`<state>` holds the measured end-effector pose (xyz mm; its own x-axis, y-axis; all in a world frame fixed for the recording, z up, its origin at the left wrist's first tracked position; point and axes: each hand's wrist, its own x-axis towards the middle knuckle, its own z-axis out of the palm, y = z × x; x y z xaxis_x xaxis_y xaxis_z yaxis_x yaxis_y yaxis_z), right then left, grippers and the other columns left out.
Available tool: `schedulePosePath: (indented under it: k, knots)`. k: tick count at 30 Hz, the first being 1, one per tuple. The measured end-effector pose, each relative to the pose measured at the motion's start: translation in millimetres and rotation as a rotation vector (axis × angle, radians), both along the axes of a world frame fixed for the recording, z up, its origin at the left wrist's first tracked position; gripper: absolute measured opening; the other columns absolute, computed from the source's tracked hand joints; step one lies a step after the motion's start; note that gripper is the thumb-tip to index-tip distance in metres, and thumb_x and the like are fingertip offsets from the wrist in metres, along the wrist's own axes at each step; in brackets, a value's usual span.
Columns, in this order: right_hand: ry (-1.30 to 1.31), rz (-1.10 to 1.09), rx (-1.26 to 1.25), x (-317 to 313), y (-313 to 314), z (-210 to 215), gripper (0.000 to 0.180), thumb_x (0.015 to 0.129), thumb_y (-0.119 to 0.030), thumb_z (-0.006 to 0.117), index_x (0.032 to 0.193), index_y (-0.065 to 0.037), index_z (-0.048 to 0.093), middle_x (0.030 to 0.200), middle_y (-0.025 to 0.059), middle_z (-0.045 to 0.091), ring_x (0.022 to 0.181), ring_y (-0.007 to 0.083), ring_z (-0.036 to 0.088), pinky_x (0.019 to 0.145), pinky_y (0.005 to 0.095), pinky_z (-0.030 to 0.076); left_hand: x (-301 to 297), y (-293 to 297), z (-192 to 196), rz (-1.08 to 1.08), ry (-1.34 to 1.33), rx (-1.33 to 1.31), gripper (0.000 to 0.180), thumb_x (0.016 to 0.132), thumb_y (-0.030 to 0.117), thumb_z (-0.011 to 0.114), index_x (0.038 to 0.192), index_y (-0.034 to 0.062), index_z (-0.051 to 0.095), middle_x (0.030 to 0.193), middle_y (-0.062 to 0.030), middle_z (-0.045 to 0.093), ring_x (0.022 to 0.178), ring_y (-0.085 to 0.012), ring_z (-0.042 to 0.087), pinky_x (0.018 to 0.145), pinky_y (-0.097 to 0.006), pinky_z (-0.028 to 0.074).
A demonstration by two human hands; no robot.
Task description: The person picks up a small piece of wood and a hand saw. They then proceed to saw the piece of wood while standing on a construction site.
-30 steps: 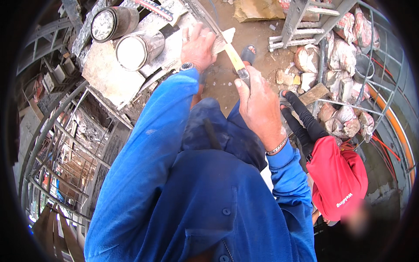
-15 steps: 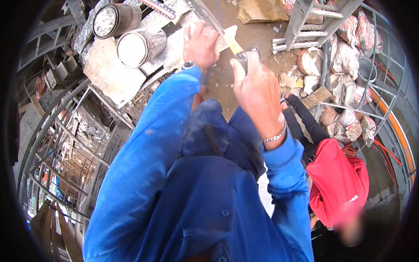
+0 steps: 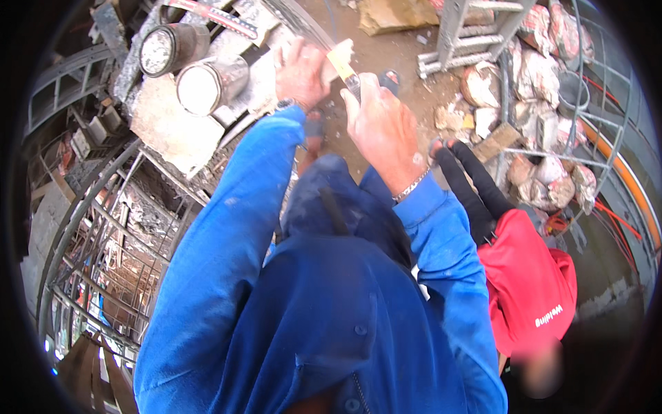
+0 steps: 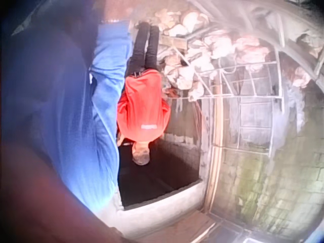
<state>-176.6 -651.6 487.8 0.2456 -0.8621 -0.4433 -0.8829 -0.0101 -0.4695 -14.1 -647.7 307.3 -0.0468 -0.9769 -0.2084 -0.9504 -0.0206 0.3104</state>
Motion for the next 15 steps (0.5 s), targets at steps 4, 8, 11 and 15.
schedulePosePath:
  k: [4,8,11,15]
  knots:
    - [-0.052,-0.019,-0.151,-54.4,69.1,95.2,0.035,0.094,-0.013,0.068,0.126,-0.003,0.059,0.097,0.0232,0.07,0.089,0.042,0.068,0.073,0.0447,0.055,1.8,3.3,4.0,0.016,-0.026,0.046,0.047,0.07,0.026,0.077,0.114,0.0173,0.062,0.123,-0.0053,0.064,0.144,-0.0262,0.039,0.119,-0.058,0.022]
    - [-0.056,-0.046,-0.08,-37.9,52.1,61.1,0.029,0.095,-0.015,0.066,0.121,-0.003,0.061,0.096,0.0229,0.07,0.088,0.0421,0.068,0.071,0.046,0.055,-0.1,1.7,6.5,-0.002,-0.035,0.0,0.048,0.07,0.027,0.077,0.114,0.0175,0.061,0.126,-0.0059,0.064,0.144,-0.0263,0.037,0.119,-0.058,0.022]
    - [-0.021,-0.024,-0.025,4.9,3.7,-21.5,0.025,0.098,-0.022,0.064,0.116,-0.004,0.061,0.093,0.0233,0.069,0.087,0.0422,0.067,0.069,0.0477,0.054,-5.5,4.6,4.1,-0.004,0.014,-0.038,0.047,0.07,0.027,0.078,0.112,0.0174,0.061,0.125,-0.0062,0.064,0.144,-0.0268,0.037,0.119,-0.058,0.022]
    - [0.013,-0.056,-0.007,-13.0,24.7,43.5,0.027,0.097,-0.02,0.065,0.117,-0.002,0.06,0.094,0.0234,0.069,0.085,0.0422,0.068,0.069,0.0462,0.055,0.8,0.6,1.1,0.011,-0.035,-0.002,0.046,0.07,0.026,0.077,0.113,0.0181,0.061,0.125,-0.0089,0.065,0.144,-0.0272,0.038,0.119,-0.058,0.022]
